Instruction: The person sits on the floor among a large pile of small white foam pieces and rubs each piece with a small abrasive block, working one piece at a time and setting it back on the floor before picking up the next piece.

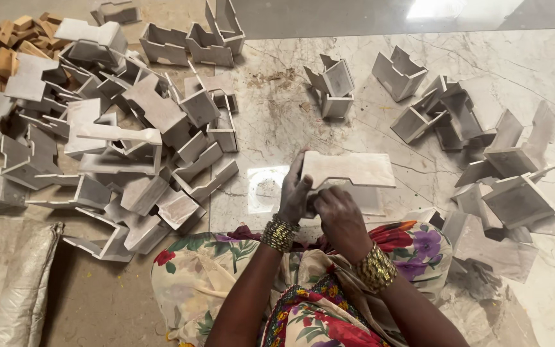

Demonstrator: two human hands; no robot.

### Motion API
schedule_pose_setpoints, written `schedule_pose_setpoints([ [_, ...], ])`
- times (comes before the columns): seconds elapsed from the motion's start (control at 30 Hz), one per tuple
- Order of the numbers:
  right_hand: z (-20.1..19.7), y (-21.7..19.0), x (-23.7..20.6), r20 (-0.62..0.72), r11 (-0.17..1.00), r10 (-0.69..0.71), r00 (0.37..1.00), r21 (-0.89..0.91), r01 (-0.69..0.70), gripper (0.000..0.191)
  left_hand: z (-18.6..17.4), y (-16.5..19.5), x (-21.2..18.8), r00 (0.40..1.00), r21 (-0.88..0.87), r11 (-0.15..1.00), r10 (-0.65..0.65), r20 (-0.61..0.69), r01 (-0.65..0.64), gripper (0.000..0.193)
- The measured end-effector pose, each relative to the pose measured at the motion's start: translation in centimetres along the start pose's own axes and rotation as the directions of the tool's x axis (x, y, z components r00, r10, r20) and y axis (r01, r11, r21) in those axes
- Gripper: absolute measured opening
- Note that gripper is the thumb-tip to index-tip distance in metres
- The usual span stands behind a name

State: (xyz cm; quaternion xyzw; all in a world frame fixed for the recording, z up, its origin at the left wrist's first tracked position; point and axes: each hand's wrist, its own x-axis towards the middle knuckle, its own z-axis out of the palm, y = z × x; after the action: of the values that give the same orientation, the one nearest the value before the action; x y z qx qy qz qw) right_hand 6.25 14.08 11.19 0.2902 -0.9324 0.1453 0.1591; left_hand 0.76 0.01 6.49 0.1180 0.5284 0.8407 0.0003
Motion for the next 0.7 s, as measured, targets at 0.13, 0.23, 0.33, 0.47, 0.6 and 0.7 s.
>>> schedule_pose_setpoints([
  [0.13,-2.2,-2.2,-1.1,-0.115,0.987,-0.094,0.989,0.116,0.107,0.030,-1.4,0.2,0.8,0.997,0.045,0.996,0.078,-0.027,-0.077,0.122],
  [0.23,-3.1,-1.4,-1.6,-0.081,0.970,0.044,0.996,0.243,-0.023,0.024,-2.2,0.9,1.0,0.995,0.041,0.996,0.087,-0.058,-0.085,0.123],
  [0.33,-2.2,0.7,-0.9,-0.052,0.940,0.336,0.940,0.074,-0.332,0.016,-2.2,1.5,0.6,0.993,0.077,0.993,0.092,-0.070,-0.086,0.123],
  [0.47,0.4,1.9,0.6,-0.178,0.924,0.305,0.936,-0.184,-0.336,0.013,-0.9,1.0,0.2,0.987,0.152,0.976,0.160,-0.029,-0.154,0.124],
  [0.6,1.8,-2.0,0.0,-0.146,0.973,0.230,0.962,0.067,-0.223,0.022,-0.5,0.1,0.3,0.988,0.109,0.989,0.111,-0.107,-0.099,0.126],
  [0.7,0.8,-3.4,-1.1,-0.032,0.876,0.386,0.922,0.328,-0.355,0.026,-1.7,0.1,0.3,0.982,-0.008,0.991,0.130,-0.139,-0.132,0.127],
])
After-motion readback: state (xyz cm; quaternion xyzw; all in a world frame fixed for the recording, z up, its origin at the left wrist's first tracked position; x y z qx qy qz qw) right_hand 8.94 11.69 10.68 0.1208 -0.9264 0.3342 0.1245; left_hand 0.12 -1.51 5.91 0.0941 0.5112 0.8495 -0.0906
